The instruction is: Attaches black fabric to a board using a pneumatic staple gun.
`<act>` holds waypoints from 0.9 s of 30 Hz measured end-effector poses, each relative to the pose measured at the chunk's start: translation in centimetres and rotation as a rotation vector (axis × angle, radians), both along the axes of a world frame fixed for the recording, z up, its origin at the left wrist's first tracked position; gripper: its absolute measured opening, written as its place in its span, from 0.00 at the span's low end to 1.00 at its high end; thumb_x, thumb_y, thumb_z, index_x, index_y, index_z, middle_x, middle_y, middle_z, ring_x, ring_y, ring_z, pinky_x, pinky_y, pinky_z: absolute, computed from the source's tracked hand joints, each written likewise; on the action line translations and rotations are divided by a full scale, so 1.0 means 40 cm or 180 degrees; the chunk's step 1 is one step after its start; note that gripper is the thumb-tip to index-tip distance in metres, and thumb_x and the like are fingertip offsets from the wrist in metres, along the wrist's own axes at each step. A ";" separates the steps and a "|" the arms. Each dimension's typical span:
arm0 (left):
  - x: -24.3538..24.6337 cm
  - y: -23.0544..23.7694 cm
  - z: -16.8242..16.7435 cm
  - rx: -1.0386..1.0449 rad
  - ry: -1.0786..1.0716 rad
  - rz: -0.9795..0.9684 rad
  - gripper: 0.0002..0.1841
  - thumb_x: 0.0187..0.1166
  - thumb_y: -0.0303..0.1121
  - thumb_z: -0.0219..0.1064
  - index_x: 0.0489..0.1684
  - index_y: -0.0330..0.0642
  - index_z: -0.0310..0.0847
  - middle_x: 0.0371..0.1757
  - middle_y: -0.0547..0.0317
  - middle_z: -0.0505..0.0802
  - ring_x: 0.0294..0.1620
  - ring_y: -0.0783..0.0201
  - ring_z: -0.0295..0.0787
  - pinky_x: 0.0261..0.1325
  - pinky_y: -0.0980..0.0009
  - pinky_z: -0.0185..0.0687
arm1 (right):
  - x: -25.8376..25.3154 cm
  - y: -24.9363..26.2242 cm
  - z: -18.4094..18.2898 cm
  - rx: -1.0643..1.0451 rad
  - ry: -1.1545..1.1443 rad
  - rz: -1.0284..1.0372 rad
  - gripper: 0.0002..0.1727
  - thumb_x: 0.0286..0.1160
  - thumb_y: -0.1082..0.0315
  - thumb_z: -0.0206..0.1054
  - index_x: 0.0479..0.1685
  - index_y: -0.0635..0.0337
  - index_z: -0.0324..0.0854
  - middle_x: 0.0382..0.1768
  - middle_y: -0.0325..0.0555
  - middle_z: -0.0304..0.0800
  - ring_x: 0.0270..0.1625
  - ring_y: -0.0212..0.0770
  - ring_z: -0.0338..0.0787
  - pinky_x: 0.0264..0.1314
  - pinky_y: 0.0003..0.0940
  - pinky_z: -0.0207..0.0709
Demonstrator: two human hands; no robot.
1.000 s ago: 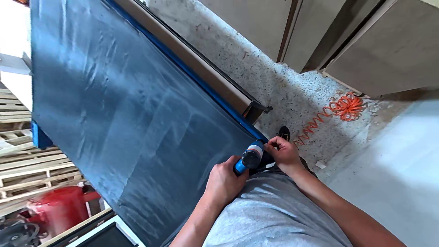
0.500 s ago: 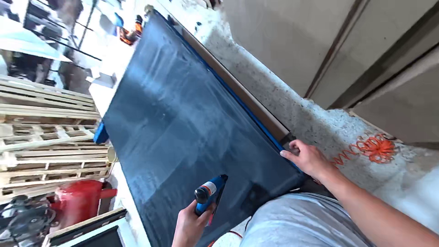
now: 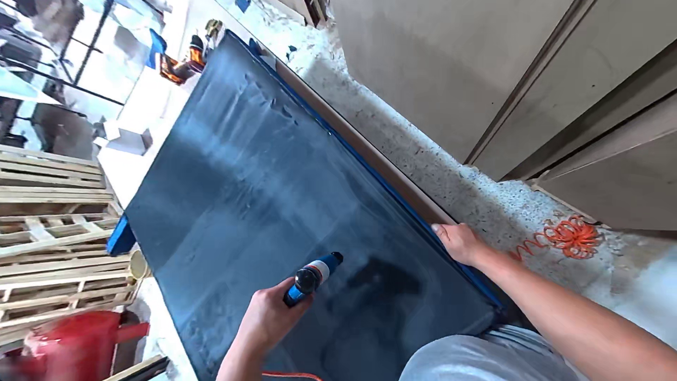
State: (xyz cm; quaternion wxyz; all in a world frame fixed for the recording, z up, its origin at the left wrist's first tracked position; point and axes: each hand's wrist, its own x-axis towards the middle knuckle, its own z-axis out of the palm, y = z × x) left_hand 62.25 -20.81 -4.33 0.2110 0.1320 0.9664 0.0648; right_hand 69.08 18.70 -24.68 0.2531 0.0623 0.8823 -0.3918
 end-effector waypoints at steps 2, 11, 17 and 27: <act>-0.054 0.031 -0.010 0.0020 -0.0008 -0.0013 0.17 0.65 0.54 0.73 0.39 0.52 0.91 0.23 0.66 0.90 0.25 0.67 0.89 0.29 0.56 0.84 | -0.001 0.029 -0.042 0.0117 -0.0132 0.0075 0.28 0.95 0.52 0.43 0.48 0.56 0.89 0.39 0.57 0.93 0.49 0.60 0.94 0.52 0.66 0.83; -0.340 0.148 -0.001 0.0024 0.0233 -0.0001 0.13 0.70 0.48 0.75 0.42 0.53 0.91 0.25 0.65 0.91 0.27 0.65 0.89 0.32 0.52 0.84 | -0.275 -0.101 0.108 0.0269 0.0624 -0.0456 0.26 0.77 0.42 0.70 0.48 0.59 0.87 0.44 0.53 0.91 0.47 0.55 0.93 0.48 0.57 0.86; -0.484 0.186 -0.035 0.0032 0.0493 -0.0201 0.11 0.71 0.46 0.76 0.36 0.50 0.89 0.22 0.62 0.89 0.24 0.61 0.88 0.29 0.51 0.82 | -0.330 -0.137 0.145 0.0557 0.0270 -0.0088 0.19 0.75 0.50 0.74 0.41 0.59 0.87 0.41 0.52 0.91 0.48 0.54 0.93 0.47 0.54 0.86; -0.635 0.200 -0.141 0.0172 0.0189 -0.0140 0.14 0.72 0.47 0.77 0.43 0.48 0.92 0.30 0.56 0.93 0.33 0.57 0.92 0.41 0.44 0.84 | -0.380 -0.064 0.101 -0.0171 -0.0097 0.0415 0.18 0.87 0.50 0.60 0.33 0.45 0.89 0.33 0.35 0.91 0.41 0.39 0.91 0.44 0.49 0.83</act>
